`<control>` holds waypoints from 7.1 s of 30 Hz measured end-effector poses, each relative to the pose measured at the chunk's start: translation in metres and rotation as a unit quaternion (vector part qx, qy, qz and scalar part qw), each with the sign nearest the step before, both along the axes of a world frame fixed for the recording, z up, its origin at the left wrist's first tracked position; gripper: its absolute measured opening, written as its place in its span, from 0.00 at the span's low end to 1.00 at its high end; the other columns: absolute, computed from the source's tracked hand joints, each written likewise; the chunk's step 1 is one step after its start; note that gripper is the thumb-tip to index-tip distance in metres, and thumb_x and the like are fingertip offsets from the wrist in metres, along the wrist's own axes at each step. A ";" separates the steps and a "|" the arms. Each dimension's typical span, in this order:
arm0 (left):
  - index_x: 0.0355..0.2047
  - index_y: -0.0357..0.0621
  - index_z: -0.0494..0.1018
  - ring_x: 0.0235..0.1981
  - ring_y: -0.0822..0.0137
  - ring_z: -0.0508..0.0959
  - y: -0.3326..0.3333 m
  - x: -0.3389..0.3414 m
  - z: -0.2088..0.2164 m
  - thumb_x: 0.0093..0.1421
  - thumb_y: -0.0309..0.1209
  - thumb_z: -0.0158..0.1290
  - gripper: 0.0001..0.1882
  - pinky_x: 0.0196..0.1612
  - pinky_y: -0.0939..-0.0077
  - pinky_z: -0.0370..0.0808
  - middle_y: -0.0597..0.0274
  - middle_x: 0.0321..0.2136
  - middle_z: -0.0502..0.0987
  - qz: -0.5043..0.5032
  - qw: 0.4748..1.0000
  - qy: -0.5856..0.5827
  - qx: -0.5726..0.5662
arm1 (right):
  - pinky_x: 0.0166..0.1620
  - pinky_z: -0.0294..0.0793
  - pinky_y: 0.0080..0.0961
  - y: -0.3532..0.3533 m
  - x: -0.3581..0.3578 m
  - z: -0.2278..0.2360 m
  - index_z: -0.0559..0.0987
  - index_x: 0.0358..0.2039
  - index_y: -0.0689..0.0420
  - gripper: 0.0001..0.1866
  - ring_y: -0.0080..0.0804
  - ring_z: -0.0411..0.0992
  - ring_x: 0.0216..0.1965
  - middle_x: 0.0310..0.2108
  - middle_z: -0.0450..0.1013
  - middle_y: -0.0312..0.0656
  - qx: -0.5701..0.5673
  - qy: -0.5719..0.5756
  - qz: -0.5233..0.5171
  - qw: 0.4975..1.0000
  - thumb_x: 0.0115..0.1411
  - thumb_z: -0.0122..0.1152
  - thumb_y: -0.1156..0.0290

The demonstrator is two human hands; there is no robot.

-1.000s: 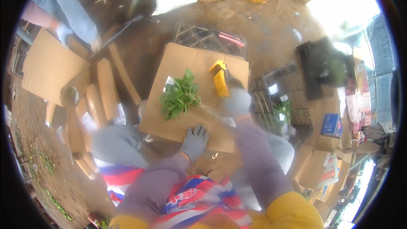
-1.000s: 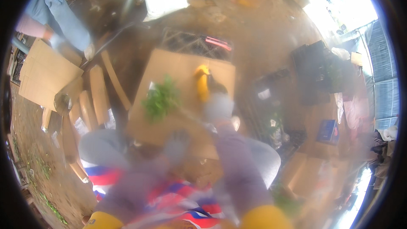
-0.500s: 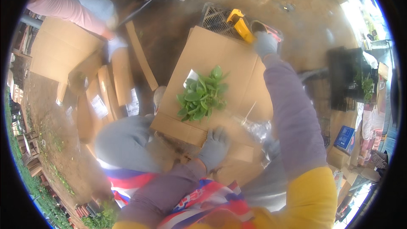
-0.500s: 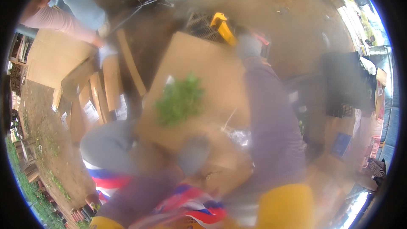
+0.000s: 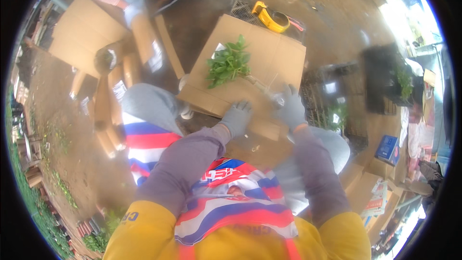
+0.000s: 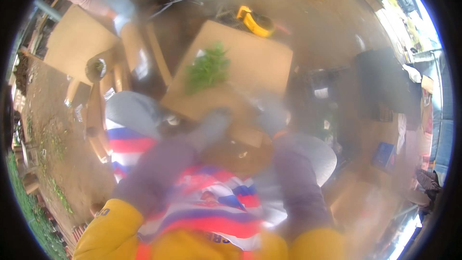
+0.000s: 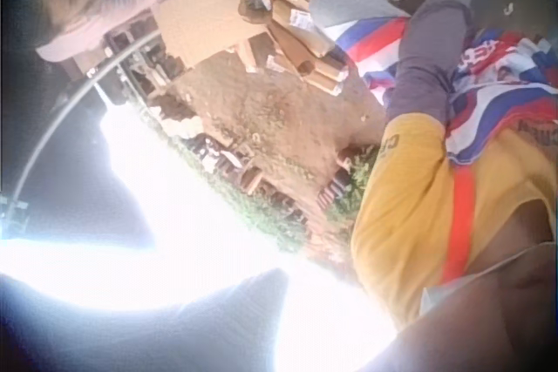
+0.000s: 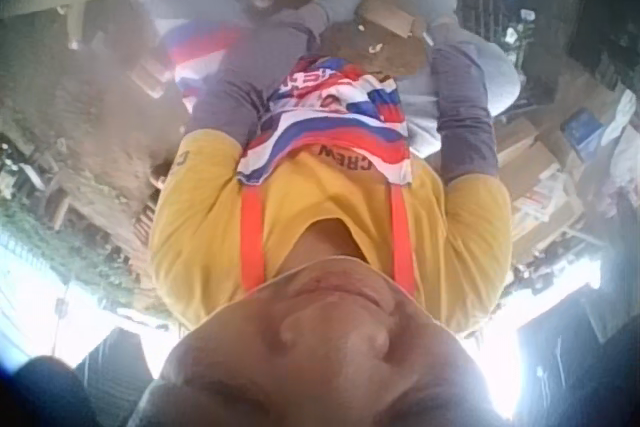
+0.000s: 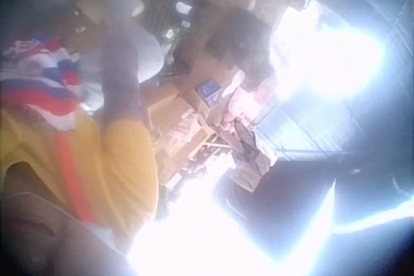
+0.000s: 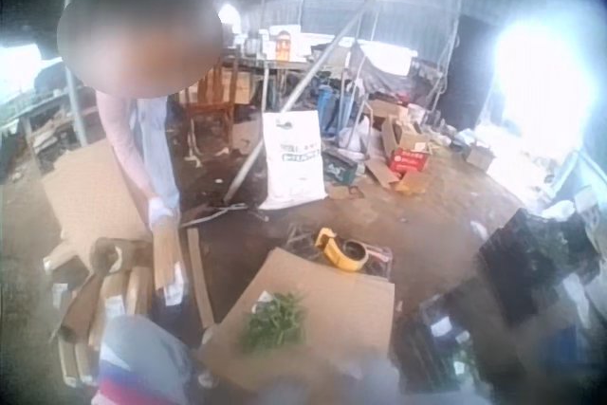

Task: The person packs small potted plants into cardboard boxes. They place each plant into a box, wrap it in brown paper, and seal the box with tape. The person repeats this process for multiple plants.

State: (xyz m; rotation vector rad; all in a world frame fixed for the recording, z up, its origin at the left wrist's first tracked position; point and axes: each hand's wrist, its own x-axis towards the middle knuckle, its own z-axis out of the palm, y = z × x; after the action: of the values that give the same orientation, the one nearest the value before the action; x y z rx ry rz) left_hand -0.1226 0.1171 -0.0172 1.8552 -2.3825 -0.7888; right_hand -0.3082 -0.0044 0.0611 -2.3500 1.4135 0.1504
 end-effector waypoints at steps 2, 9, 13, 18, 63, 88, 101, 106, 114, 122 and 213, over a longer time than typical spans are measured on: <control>0.61 0.40 0.68 0.68 0.47 0.61 0.001 0.004 -0.007 0.62 0.47 0.55 0.32 0.68 0.52 0.58 0.46 0.65 0.64 0.074 0.991 0.113 0.021 | 0.56 0.73 0.43 -0.004 0.003 -0.008 0.71 0.61 0.51 0.44 0.53 0.69 0.56 0.59 0.67 0.51 -0.008 -0.008 -0.011 1.000 0.41 0.76 0.59; 0.70 0.41 0.55 0.70 0.48 0.57 -0.001 0.025 -0.050 0.65 0.66 0.41 0.47 0.69 0.50 0.56 0.47 0.69 0.58 0.456 0.421 0.766 0.168 | 0.53 0.74 0.40 -0.007 0.005 -0.002 0.77 0.51 0.51 0.34 0.48 0.73 0.51 0.51 0.72 0.48 0.011 -0.070 -0.049 0.996 0.41 0.75 0.59; 0.72 0.44 0.49 0.71 0.47 0.56 -0.015 0.040 -0.051 0.63 0.73 0.33 0.52 0.69 0.46 0.55 0.46 0.71 0.54 0.455 0.252 0.840 0.155 | 0.53 0.74 0.39 0.001 0.001 -0.002 0.77 0.51 0.52 0.33 0.49 0.74 0.51 0.49 0.73 0.50 -0.010 -0.094 -0.060 0.994 0.42 0.74 0.58; 0.72 0.45 0.49 0.70 0.44 0.56 -0.036 0.051 -0.038 0.61 0.75 0.31 0.53 0.69 0.42 0.55 0.47 0.70 0.55 0.373 0.093 0.920 0.079 | 0.51 0.75 0.40 0.007 -0.006 -0.013 0.77 0.50 0.52 0.32 0.50 0.74 0.49 0.49 0.73 0.50 0.040 -0.158 -0.063 0.985 0.44 0.74 0.57; 0.52 0.44 0.72 0.53 0.52 0.73 0.045 -0.027 0.003 0.52 0.40 0.63 0.28 0.57 0.59 0.69 0.54 0.48 0.74 0.110 0.968 0.028 -0.222 | 0.60 0.70 0.34 -0.006 -0.041 -0.041 0.60 0.68 0.64 0.58 0.45 0.69 0.61 0.59 0.69 0.59 0.129 -0.202 -0.062 0.969 0.42 0.80 0.53; 0.30 0.50 0.76 0.50 0.56 0.75 0.002 -0.032 -0.013 0.57 0.31 0.53 0.03 0.52 0.58 0.72 0.57 0.47 0.76 -0.024 0.945 0.008 -0.326 | 0.64 0.65 0.38 0.006 -0.045 -0.016 0.60 0.69 0.59 0.57 0.55 0.64 0.64 0.64 0.63 0.59 0.179 -0.178 -0.083 0.964 0.43 0.78 0.49; 0.34 0.39 0.78 0.64 0.45 0.67 -0.014 -0.028 -0.019 0.57 0.30 0.52 0.09 0.68 0.47 0.58 0.41 0.60 0.70 -0.024 0.930 -0.030 -0.364 | 0.65 0.64 0.38 -0.004 -0.050 -0.017 0.55 0.70 0.62 0.56 0.51 0.62 0.65 0.63 0.63 0.61 0.280 -0.215 -0.060 0.934 0.44 0.77 0.64; 0.35 0.40 0.77 0.63 0.46 0.67 -0.002 -0.019 -0.009 0.57 0.31 0.51 0.10 0.69 0.50 0.58 0.42 0.58 0.72 -0.036 0.947 -0.050 -0.316 | 0.64 0.65 0.36 -0.002 -0.044 -0.035 0.54 0.70 0.65 0.56 0.50 0.63 0.65 0.62 0.64 0.62 0.236 -0.253 0.015 0.938 0.44 0.76 0.67; 0.39 0.39 0.78 0.58 0.53 0.72 -0.014 -0.014 0.008 0.54 0.30 0.52 0.13 0.64 0.58 0.64 0.47 0.52 0.75 -0.016 0.972 0.010 -0.236 | 0.64 0.64 0.33 -0.010 -0.045 -0.018 0.57 0.70 0.64 0.51 0.49 0.63 0.65 0.63 0.64 0.60 0.347 -0.246 -0.030 0.904 0.51 0.74 0.61; 0.35 0.42 0.80 0.43 0.55 0.81 -0.056 -0.013 0.045 0.53 0.33 0.60 0.11 0.46 0.60 0.77 0.52 0.39 0.81 -0.032 0.994 -0.078 -0.070 | 0.68 0.60 0.35 -0.017 -0.058 -0.011 0.58 0.70 0.62 0.44 0.46 0.61 0.68 0.67 0.61 0.57 0.302 -0.204 -0.035 0.931 0.60 0.67 0.59; 0.41 0.46 0.73 0.39 0.64 0.75 -0.095 -0.077 0.000 0.60 0.35 0.49 0.11 0.44 0.63 0.69 0.60 0.35 0.75 -0.012 0.959 -0.092 -0.268 | 0.54 0.74 0.37 -0.081 -0.032 0.040 0.73 0.58 0.59 0.31 0.50 0.74 0.53 0.49 0.76 0.52 0.147 0.026 0.187 0.971 0.51 0.64 0.70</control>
State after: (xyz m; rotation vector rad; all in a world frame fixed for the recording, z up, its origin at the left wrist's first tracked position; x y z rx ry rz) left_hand -0.1994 0.0217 -0.0167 1.7217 -2.3936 0.0492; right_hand -0.3400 -0.0849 0.1008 -2.3426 0.8802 0.4925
